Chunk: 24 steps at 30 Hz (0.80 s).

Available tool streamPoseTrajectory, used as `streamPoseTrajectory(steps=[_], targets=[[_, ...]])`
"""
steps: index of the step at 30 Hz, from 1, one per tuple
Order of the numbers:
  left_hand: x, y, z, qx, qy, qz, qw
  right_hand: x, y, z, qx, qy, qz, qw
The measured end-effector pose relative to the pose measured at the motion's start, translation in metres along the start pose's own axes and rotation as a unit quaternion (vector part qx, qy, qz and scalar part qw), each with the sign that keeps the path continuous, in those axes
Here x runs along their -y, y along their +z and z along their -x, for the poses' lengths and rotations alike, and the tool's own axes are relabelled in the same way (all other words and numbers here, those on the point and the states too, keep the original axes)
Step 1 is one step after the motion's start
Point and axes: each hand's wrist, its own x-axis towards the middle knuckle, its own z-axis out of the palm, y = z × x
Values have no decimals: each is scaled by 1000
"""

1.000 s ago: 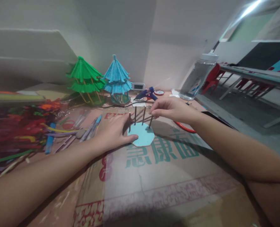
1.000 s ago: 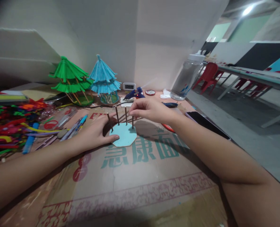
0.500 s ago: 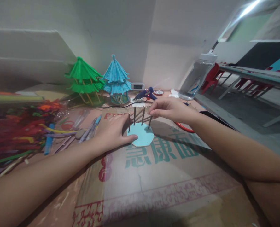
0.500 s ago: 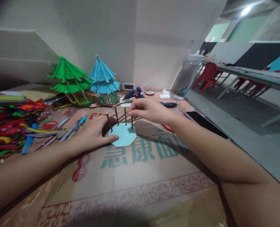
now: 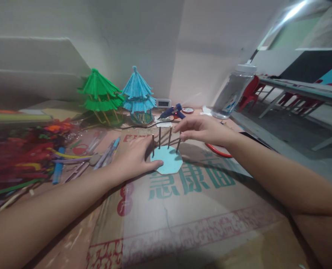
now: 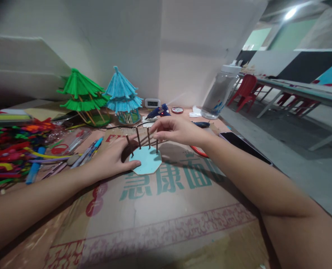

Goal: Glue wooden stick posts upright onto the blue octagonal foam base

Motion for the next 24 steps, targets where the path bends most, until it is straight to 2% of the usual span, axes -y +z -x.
streamPoseTrajectory(steps=[5,12,20,24], targets=[[1,0,0,0,12,7,1000,4,-11,2,-15,-3,-8,1000],[-1,-1,0,-2,3,14,1000,-13,-26,2,-38,22,37,998],[-4,-3,0,5,-4,2,1000,1,-13,4,-6,49,37,998],[-3,-3,-1,1,-3,11,1000,4,-5,2,-11,47,16,999]])
